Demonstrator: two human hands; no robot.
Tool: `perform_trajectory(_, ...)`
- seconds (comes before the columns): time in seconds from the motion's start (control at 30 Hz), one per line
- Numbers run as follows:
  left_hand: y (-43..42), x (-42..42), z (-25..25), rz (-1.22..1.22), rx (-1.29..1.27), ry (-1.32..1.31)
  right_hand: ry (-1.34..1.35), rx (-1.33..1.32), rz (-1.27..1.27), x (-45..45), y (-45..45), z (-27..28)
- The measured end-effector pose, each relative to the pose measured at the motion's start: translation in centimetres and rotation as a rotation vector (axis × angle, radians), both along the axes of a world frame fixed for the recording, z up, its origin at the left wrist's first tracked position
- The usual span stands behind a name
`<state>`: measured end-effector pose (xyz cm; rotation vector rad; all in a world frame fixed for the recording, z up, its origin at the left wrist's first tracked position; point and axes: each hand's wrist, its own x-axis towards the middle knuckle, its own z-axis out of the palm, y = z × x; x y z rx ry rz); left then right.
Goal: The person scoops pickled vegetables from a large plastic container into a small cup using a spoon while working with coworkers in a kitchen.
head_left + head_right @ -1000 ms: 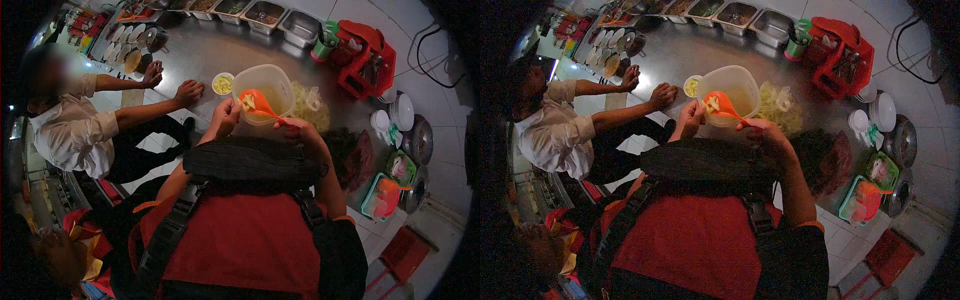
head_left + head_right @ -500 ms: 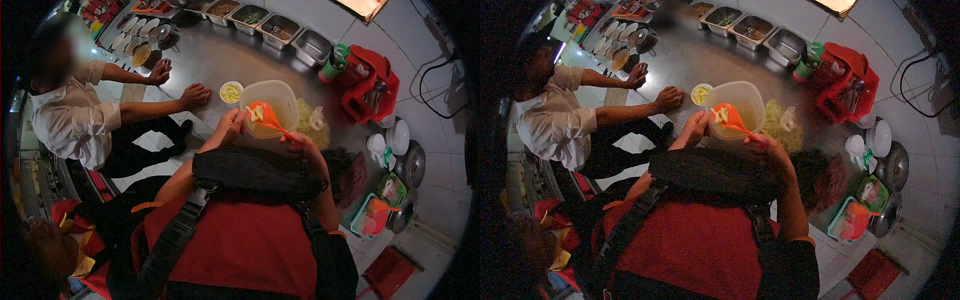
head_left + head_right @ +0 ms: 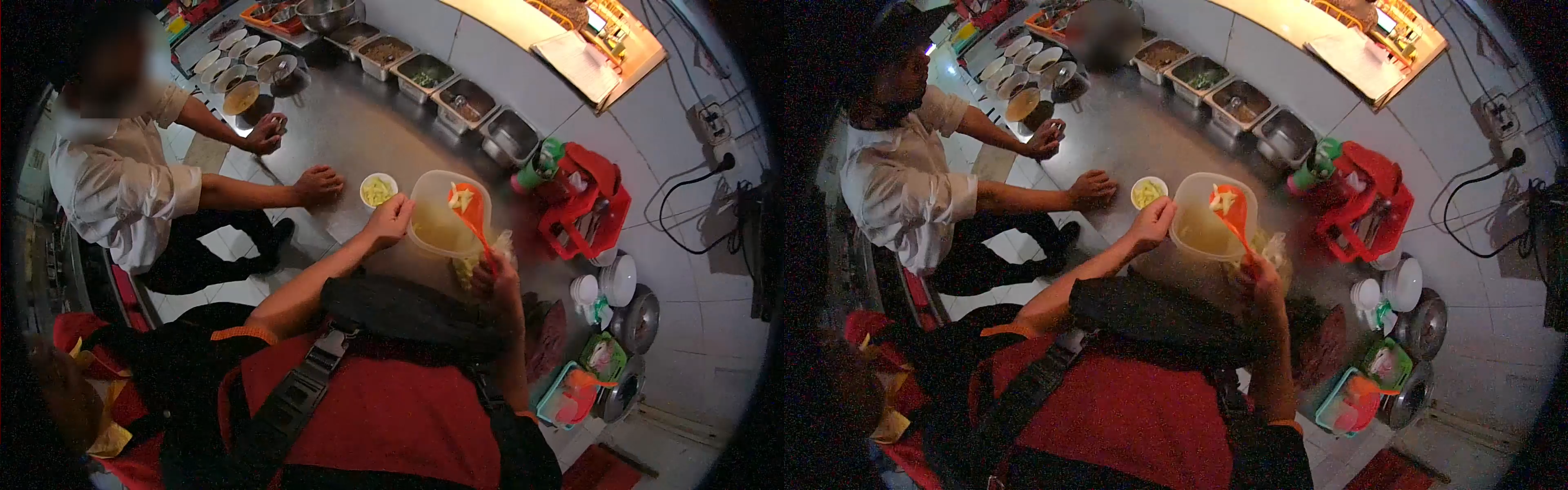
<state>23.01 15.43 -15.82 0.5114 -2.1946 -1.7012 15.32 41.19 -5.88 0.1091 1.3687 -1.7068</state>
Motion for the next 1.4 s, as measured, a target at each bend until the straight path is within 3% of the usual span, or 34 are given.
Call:
perform_trajectory(0.03, -0.6, -1.1, -0.5, 0.017, -0.123, 0.036, -0.024, -0.068, -0.003, -0.2, -0.5, -0.6)
perform_trajectory(0.27, -0.9, -5.3, 2.0, 0.071, -0.272, -0.014, -0.051, -0.256, -0.089, -1.4, -3.7, -1.2)
perform_trajectory(0.4, -0.3, -5.5, 1.6, 0.058, -0.208, 0.009, -0.026, -0.205, -0.167, -1.7, -4.5, -0.7)
perform_trajectory(0.5, -1.1, -4.2, 0.7, -0.223, 0.415, 0.046, -0.031, -0.288, -0.158, -2.6, -4.6, -1.5)
perform_trajectory(0.53, -1.4, -3.0, 1.2, -0.216, 0.417, 0.045, -0.035, -0.286, -0.153, -2.5, -4.7, -1.6)
perform_trajectory(0.67, -4.9, 1.3, 1.0, 0.090, -0.080, 0.054, 0.026, -0.246, -0.134, -2.7, -4.5, -2.5)
perform_trajectory(0.73, -7.0, 2.8, 0.3, 0.254, -0.261, -0.063, 0.047, -0.206, -0.109, -2.7, -4.4, -2.3)
perform_trajectory(0.83, -8.4, 3.8, -2.6, 0.272, -0.457, -0.209, 0.085, -0.231, -0.118, -2.0, -4.6, -1.6)
perform_trajectory(0.93, -8.1, 4.2, -4.1, 0.210, -0.546, -0.328, 0.026, -0.273, -0.087, -1.8, -4.9, -3.0)
perform_trajectory(1.13, -7.9, 3.2, -4.6, 0.091, -0.539, -0.388, 0.052, -0.023, -0.008, -2.3, -6.8, -3.6)
perform_trajectory(1.27, -7.6, 1.7, -4.7, 0.037, -0.566, -0.430, 0.186, 0.165, 0.130, -2.2, -7.4, -1.7)
perform_trajectory(1.3, -7.3, 1.5, -2.8, 0.018, -0.556, -0.440, 0.254, 0.207, 0.158, -2.2, -7.4, -1.5)
perform_trajectory(1.4, -7.4, 0.4, -2.8, -0.022, -0.566, -0.486, 0.226, 0.192, 0.183, -2.7, -7.0, -2.5)
